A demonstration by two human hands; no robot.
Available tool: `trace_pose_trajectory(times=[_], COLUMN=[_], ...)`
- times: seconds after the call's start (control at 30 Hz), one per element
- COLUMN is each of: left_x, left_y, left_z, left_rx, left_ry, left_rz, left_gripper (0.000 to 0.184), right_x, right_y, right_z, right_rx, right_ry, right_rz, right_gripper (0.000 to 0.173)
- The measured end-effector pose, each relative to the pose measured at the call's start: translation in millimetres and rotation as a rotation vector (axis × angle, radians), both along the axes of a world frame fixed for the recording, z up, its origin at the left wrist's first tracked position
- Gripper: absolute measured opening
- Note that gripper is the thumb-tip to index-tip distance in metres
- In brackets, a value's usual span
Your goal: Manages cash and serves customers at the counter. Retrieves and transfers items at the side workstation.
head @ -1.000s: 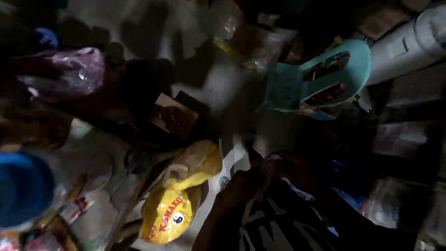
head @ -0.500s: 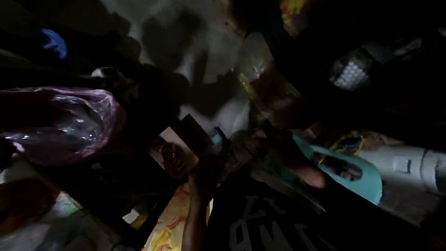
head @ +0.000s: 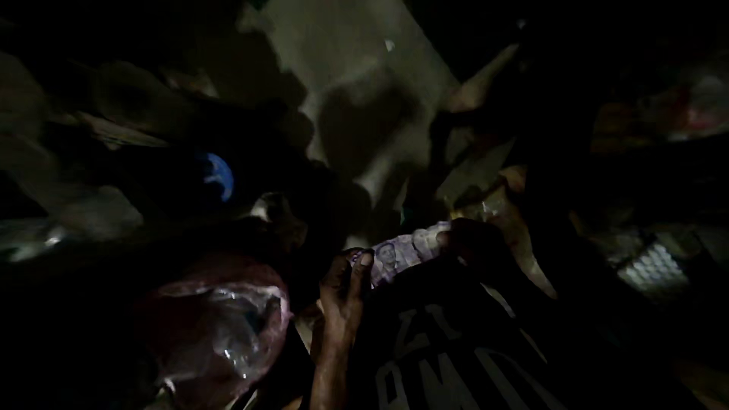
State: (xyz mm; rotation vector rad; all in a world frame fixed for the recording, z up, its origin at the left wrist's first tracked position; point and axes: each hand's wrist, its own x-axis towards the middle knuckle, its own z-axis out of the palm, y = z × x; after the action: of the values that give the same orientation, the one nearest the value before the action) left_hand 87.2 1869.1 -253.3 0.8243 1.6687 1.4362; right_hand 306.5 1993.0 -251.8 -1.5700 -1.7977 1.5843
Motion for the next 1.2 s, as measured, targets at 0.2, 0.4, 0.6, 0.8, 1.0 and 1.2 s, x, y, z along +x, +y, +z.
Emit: trace_pose_trajectory(times=[0.2,0.4,0.6,0.8,1.0,1.2], left_x=[-76.1,-183.4,-332.2,-503.8,-583.5,-603.2], left_y=[178.6,289.3,369.0,436.5,412.1,442.3], left_z=[-15.4,14.2,7.1,25.2,78.3,64.2], left_rx=[0.026,0.060,0.124,0.210,0.041,-0.042], left_ry=[0.144,0.066,0.094,0.120,0.170,0.091], left_rz=[0.098,0.432,0.604,0.784,1.100,1.401], left_gripper=[0.015,0.009,0.016,0.019,0.018,0.015], right_x=[-97.7,-252.9,-446.2,-641.9,-857.8,-1074.1], right_y=[204.2,359.5,477.5,548.2,562.5,509.0], right_z=[-17.9,34.5,29.1,45.6,86.1,87.4], right_rx=[0.059,0.058,0.319,0.222,0.166,0.012], right_ry=[0.406,0.296,0.372,0.452,0.525,0.510], right_rz=[0.050,0.344,0.645,0.686,0.657,1.054], right_gripper=[0.008,0.014,0.020,0.018,0.019,0.025])
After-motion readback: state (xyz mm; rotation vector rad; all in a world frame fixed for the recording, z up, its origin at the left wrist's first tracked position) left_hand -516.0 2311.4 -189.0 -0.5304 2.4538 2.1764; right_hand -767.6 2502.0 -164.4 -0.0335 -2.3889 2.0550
